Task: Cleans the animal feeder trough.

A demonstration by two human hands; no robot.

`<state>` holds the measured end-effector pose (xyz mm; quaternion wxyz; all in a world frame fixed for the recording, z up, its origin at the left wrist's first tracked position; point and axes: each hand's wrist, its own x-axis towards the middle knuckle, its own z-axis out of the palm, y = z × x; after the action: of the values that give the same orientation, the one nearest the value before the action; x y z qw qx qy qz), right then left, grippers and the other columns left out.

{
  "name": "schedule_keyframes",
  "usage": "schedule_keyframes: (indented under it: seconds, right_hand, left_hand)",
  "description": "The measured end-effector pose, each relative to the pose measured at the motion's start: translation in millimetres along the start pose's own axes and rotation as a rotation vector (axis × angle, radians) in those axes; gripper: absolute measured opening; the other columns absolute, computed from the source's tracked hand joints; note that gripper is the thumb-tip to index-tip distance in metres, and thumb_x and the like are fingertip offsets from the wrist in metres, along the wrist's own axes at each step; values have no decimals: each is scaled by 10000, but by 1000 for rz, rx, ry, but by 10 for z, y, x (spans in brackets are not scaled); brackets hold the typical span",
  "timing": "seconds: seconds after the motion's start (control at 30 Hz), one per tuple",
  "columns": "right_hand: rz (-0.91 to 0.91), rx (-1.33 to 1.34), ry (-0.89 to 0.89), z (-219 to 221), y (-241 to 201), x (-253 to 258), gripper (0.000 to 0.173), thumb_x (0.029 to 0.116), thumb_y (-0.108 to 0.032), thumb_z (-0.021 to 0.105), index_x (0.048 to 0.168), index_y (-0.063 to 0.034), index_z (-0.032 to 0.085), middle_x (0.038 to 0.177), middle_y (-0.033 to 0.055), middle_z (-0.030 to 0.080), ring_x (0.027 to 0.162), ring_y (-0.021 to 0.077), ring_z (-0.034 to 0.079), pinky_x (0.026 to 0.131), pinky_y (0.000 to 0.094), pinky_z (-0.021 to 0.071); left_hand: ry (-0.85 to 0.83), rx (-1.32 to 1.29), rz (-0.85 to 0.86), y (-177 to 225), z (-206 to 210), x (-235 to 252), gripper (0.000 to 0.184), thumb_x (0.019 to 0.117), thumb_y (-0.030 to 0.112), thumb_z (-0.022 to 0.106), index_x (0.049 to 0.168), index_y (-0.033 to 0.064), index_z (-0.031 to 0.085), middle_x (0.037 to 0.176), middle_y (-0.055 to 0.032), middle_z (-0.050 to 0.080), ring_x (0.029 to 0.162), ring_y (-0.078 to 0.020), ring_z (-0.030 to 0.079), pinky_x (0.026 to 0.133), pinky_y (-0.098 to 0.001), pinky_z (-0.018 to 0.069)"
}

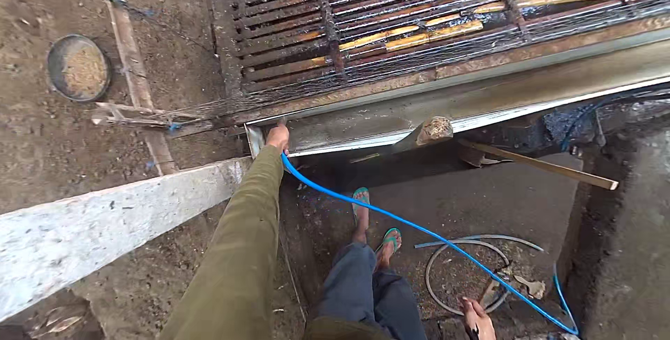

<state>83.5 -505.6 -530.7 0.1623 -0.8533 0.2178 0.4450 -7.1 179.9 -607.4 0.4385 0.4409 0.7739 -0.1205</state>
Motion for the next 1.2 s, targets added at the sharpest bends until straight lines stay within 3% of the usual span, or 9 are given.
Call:
schedule_keyframes:
  seconds: [0.13,0.27,0.47,0.57,0.7,0.8,0.9,1.03,1.2]
  right_hand:
    - [27,-7,23,24,1,-111,410,1100,-271,439,1290,26,648,1258,258,668,1204,353,635,1043,548,470]
    - [51,84,34,-6,-8,-179,402,1110,-242,422,1300,45,630,1287,274,645,1217,357,624,1040,538,479]
    - [59,120,51,37,143,-145,418,1109,-263,417,1309,41,623,1283,273,651,1204,368,638,1014,559,499]
    - [66,138,46,54,200,-141,408,1113,-248,426,1312,50,620,1280,276,652,1198,368,643,1018,551,504]
    - [69,140,-8,81,323,-162,414,1114,-237,418,1321,66,610,1293,288,637,1202,355,637,1032,516,499]
    - [105,147,-43,146,421,-141,413,1118,-229,414,1339,73,589,1307,293,626,1209,354,630,1025,512,499]
    - [106,154,-54,200,481,-111,396,1111,-225,436,1312,73,602,1285,274,638,1189,318,632,1015,485,502]
    - [104,184,-90,207,351,-103,399,1116,-227,420,1306,78,592,1263,271,639,1130,294,647,967,460,524]
    - [109,223,-81,210,292,-54,383,1116,-207,426,1300,82,596,1256,266,642,1114,281,649,954,451,529]
  left_hand:
    - [-44,83,60,236,329,-129,589,1090,563,217,951,83,530,685,-50,406,497,-188,391,471,-370,413]
    - [-112,253,190,491,689,-380,704,1095,566,180,1139,4,602,817,-148,509,612,-260,481,586,-451,462]
    - [-208,647,488,744,1072,-659,668,1127,426,148,1301,-40,594,1205,-324,623,1023,-449,653,867,-625,497]
    - [-145,721,462,567,700,-437,500,1116,342,347,1399,-17,550,1325,-332,593,1213,-504,585,996,-687,438]
    - [-30,932,319,239,-25,-121,432,1073,247,478,1354,-66,576,1376,-338,565,1316,-508,517,1079,-690,365]
    - [-74,1160,217,81,-370,-69,381,1076,198,499,1257,-109,632,1342,-349,588,1306,-516,528,1080,-701,367]
    - [-21,1145,120,-16,-460,-91,428,1032,211,570,1284,-133,594,1355,-371,559,1312,-519,516,1078,-696,371]
    - [-88,1181,32,-31,-446,-57,582,1112,376,364,1312,-121,593,1392,-361,545,1358,-497,492,1110,-684,346]
    - [-266,1341,189,-50,-303,2,709,1124,460,194,1301,-83,615,1355,-335,589,1312,-493,541,1066,-712,374]
